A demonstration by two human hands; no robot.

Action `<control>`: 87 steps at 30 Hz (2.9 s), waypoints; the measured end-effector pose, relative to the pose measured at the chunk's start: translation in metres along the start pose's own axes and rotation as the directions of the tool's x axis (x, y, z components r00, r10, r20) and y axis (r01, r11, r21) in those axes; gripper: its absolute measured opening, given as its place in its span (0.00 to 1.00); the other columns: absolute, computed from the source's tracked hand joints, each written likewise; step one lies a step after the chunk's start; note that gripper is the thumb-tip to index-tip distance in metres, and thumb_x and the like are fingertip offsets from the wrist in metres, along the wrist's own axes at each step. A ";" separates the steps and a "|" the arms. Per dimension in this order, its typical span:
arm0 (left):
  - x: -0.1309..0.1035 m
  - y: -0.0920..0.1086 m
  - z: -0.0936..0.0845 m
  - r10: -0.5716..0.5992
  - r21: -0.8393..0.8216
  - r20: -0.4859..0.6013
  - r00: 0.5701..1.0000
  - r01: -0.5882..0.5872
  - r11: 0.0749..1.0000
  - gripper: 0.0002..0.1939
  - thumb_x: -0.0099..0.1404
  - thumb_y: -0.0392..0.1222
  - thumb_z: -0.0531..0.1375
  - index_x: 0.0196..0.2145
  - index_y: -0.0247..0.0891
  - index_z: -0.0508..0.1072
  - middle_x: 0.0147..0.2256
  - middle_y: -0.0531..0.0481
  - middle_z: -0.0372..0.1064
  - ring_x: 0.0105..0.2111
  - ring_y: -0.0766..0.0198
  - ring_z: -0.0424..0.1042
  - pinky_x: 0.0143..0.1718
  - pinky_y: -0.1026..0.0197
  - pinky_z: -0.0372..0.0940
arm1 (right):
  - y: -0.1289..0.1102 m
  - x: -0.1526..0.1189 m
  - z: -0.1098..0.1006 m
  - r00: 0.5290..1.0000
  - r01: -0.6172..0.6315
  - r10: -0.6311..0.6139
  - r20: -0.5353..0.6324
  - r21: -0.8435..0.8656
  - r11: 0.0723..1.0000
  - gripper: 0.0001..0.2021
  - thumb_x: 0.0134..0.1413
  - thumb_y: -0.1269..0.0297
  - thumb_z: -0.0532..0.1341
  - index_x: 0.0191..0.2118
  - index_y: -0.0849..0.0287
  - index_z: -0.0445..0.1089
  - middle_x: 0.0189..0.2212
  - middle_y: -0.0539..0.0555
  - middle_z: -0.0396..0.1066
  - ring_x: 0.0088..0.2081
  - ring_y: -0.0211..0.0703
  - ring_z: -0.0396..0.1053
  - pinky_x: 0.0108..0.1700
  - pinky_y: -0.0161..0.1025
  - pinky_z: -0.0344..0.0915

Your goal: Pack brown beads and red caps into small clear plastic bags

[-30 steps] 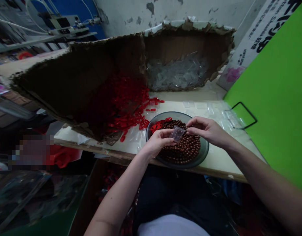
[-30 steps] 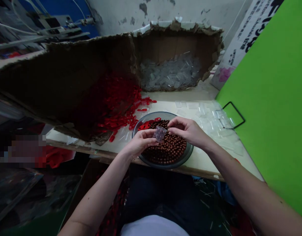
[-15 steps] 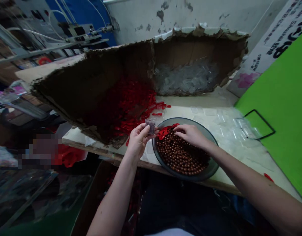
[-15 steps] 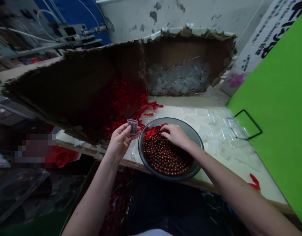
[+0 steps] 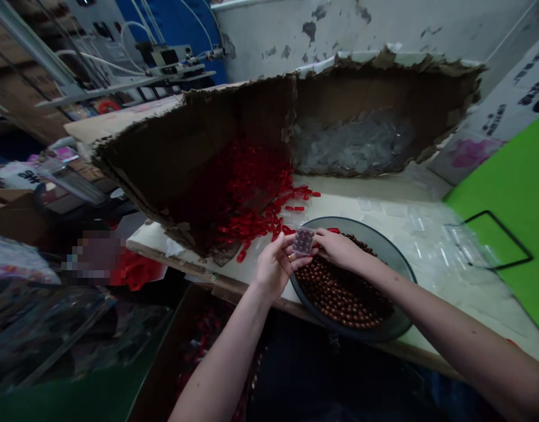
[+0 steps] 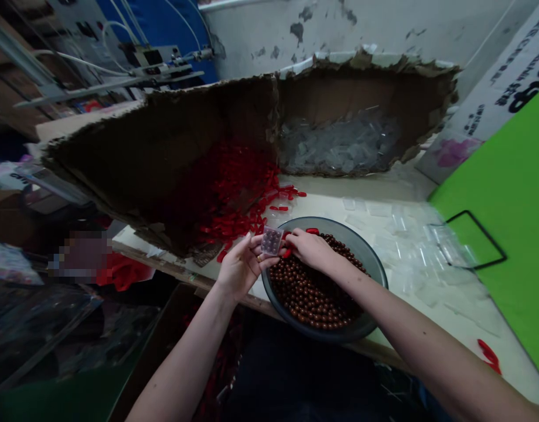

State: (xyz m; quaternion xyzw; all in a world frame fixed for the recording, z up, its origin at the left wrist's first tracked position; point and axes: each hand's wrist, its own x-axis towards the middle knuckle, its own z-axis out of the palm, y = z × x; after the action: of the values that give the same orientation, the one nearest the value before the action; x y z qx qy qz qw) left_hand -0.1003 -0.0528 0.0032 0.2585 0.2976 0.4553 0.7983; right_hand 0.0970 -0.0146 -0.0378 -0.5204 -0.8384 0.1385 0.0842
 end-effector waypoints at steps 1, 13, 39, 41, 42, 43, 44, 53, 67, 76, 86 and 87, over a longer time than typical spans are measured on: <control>0.000 0.000 0.001 -0.012 -0.015 0.002 1.000 0.012 1.000 0.22 0.62 0.55 0.56 0.38 0.30 0.73 0.35 0.39 0.76 0.39 0.53 0.77 0.39 0.57 0.71 | 0.000 0.000 -0.001 1.000 0.007 -0.007 -0.005 0.008 1.000 0.11 0.56 0.68 0.58 0.45 0.54 0.71 0.43 0.57 0.69 0.40 0.46 0.71 0.41 0.38 0.63; 0.000 -0.017 0.010 0.051 0.173 -0.029 0.998 -0.045 0.984 0.18 0.51 0.42 0.68 0.38 0.32 0.70 0.32 0.44 0.76 0.30 0.61 0.77 0.31 0.65 0.69 | -0.005 -0.052 -0.021 0.960 -0.104 0.273 -0.066 0.820 0.563 0.13 0.51 0.55 0.63 0.38 0.60 0.69 0.34 0.52 0.73 0.37 0.43 0.70 0.43 0.42 0.65; -0.013 -0.068 0.047 -0.033 0.510 0.149 0.988 -0.048 0.859 0.17 0.56 0.47 0.64 0.41 0.33 0.75 0.33 0.46 0.74 0.26 0.67 0.71 0.28 0.66 0.66 | -0.019 -0.127 -0.046 0.909 -0.147 0.415 0.031 0.957 0.251 0.15 0.46 0.57 0.68 0.41 0.56 0.72 0.36 0.51 0.73 0.32 0.36 0.68 0.32 0.34 0.63; -0.015 -0.068 0.047 -0.021 0.512 0.144 0.989 -0.056 0.857 0.18 0.56 0.47 0.64 0.41 0.33 0.75 0.33 0.46 0.74 0.26 0.67 0.71 0.29 0.65 0.67 | -0.020 -0.129 -0.047 0.914 -0.166 0.404 0.047 0.950 0.264 0.16 0.46 0.57 0.68 0.41 0.56 0.72 0.36 0.51 0.74 0.32 0.37 0.69 0.32 0.34 0.64; -0.016 -0.067 0.048 -0.017 0.516 0.140 0.990 -0.059 0.854 0.17 0.56 0.46 0.64 0.41 0.33 0.75 0.33 0.47 0.74 0.26 0.67 0.71 0.29 0.65 0.67 | -0.020 -0.129 -0.048 0.912 -0.174 0.405 0.056 0.949 0.261 0.16 0.45 0.58 0.68 0.40 0.56 0.71 0.36 0.51 0.74 0.31 0.36 0.69 0.32 0.34 0.65; -0.017 -0.067 0.048 -0.014 0.526 0.138 0.990 -0.061 0.849 0.17 0.57 0.46 0.64 0.41 0.33 0.75 0.32 0.47 0.74 0.26 0.67 0.71 0.29 0.65 0.67 | -0.020 -0.130 -0.048 0.911 -0.184 0.407 0.066 0.949 0.257 0.15 0.45 0.58 0.68 0.40 0.56 0.71 0.35 0.50 0.74 0.29 0.35 0.69 0.31 0.34 0.65; -0.018 -0.067 0.048 -0.011 0.541 0.141 0.990 -0.067 0.838 0.16 0.57 0.46 0.63 0.41 0.33 0.75 0.32 0.47 0.74 0.27 0.67 0.71 0.30 0.65 0.67 | -0.021 -0.131 -0.047 0.910 -0.191 0.409 0.075 0.948 0.253 0.15 0.45 0.58 0.68 0.40 0.57 0.71 0.33 0.50 0.74 0.28 0.34 0.68 0.30 0.34 0.65; -0.019 -0.065 0.042 -0.012 0.637 0.174 0.985 -0.103 0.764 0.15 0.59 0.46 0.61 0.41 0.34 0.75 0.30 0.49 0.73 0.27 0.66 0.70 0.28 0.66 0.65 | -0.032 -0.132 -0.030 0.895 -0.179 0.437 0.084 0.967 0.182 0.15 0.43 0.58 0.70 0.36 0.57 0.68 0.29 0.48 0.73 0.25 0.34 0.69 0.29 0.35 0.68; -0.010 -0.064 0.037 -0.285 0.453 0.169 0.943 0.182 0.873 0.20 0.53 0.46 0.66 0.39 0.28 0.72 0.27 0.46 0.73 0.21 0.68 0.71 0.22 0.69 0.62 | -0.018 -0.095 -0.059 0.906 0.034 0.417 -0.068 0.995 0.089 0.18 0.56 0.49 0.60 0.40 0.58 0.74 0.27 0.50 0.71 0.28 0.32 0.67 0.31 0.31 0.63; -0.009 -0.066 0.046 -0.288 0.400 0.182 0.940 0.197 0.895 0.14 0.51 0.43 0.65 0.33 0.32 0.69 0.23 0.50 0.72 0.19 0.67 0.71 0.18 0.70 0.62 | -0.024 -0.092 -0.036 0.867 -0.002 0.477 -0.144 0.956 0.292 0.13 0.54 0.54 0.62 0.38 0.58 0.73 0.26 0.47 0.69 0.24 0.31 0.63 0.27 0.30 0.59; -0.022 -0.084 0.068 0.024 0.496 0.038 0.999 -0.039 0.868 0.20 0.61 0.54 0.58 0.22 0.37 0.59 0.13 0.58 0.61 0.10 0.75 0.54 0.10 0.72 0.47 | -0.049 -0.091 -0.027 0.810 0.028 0.543 -0.224 0.938 0.346 0.22 0.62 0.49 0.50 0.34 0.61 0.73 0.14 0.44 0.50 0.18 0.33 0.48 0.22 0.33 0.49; -0.024 -0.085 0.069 0.039 0.506 0.039 0.998 -0.053 0.861 0.20 0.61 0.54 0.59 0.21 0.38 0.59 0.13 0.58 0.61 0.10 0.75 0.54 0.10 0.72 0.48 | -0.052 -0.092 -0.027 0.814 0.030 0.539 -0.216 0.942 0.333 0.22 0.62 0.50 0.50 0.33 0.62 0.72 0.14 0.44 0.50 0.18 0.33 0.48 0.22 0.33 0.49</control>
State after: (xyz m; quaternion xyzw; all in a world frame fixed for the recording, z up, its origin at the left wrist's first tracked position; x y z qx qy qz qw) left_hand -0.0125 -0.1221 -0.0021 0.4723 0.3896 0.3765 0.6952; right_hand 0.1010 -0.1151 0.0043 -0.5299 -0.4660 0.4517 0.5458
